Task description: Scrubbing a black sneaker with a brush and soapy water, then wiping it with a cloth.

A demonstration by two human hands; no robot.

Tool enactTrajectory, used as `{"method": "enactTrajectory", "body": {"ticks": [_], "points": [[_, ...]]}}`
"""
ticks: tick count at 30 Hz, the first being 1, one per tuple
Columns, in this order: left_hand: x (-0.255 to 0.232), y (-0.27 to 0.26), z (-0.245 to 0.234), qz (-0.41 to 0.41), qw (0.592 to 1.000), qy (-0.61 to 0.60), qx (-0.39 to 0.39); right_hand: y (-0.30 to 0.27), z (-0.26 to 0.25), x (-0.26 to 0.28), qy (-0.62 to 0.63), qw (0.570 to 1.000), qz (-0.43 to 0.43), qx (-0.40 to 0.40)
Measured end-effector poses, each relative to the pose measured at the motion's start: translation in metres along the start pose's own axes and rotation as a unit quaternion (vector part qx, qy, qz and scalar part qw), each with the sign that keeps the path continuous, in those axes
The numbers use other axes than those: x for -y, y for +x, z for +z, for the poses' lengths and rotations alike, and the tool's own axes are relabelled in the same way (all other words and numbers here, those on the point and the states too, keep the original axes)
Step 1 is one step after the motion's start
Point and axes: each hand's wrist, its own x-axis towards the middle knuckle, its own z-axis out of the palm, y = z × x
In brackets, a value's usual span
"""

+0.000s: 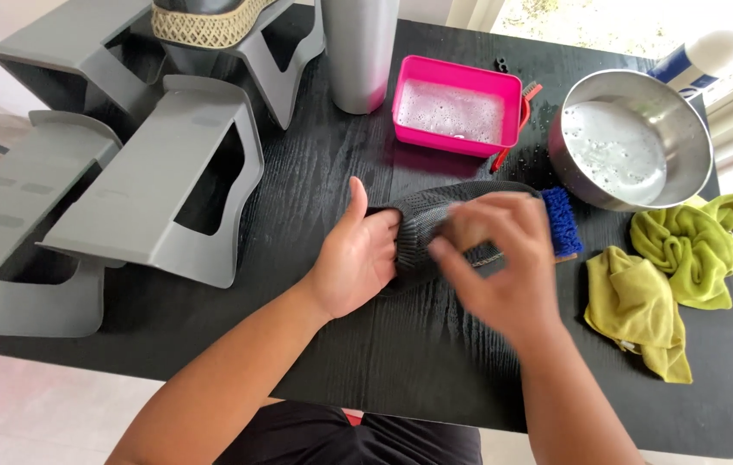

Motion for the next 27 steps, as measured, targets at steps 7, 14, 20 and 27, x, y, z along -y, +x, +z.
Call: {"method": "enactTrajectory", "body": {"ticks": [7,14,20,27], "points": [[0.000,0.000,0.000,-0.003,1.000,-0.008,0.005,-0.005,0.003,-0.006,-0.089,0.994,0.046,0.048],[0.009,0.008,-0.016,-0.011,1.000,-0.008,0.002,-0.004,0.008,0.002,0.018,0.998,0.042,0.036],[-0.001,0.000,-0.001,-0.015,1.000,-0.016,-0.002,-0.005,0.002,-0.016,-0.063,0.997,0.037,0.013],[0.018,0.015,-0.031,0.001,1.000,-0.022,0.007,-0.006,0.008,0.006,-0.025,0.998,0.036,0.040]]}}
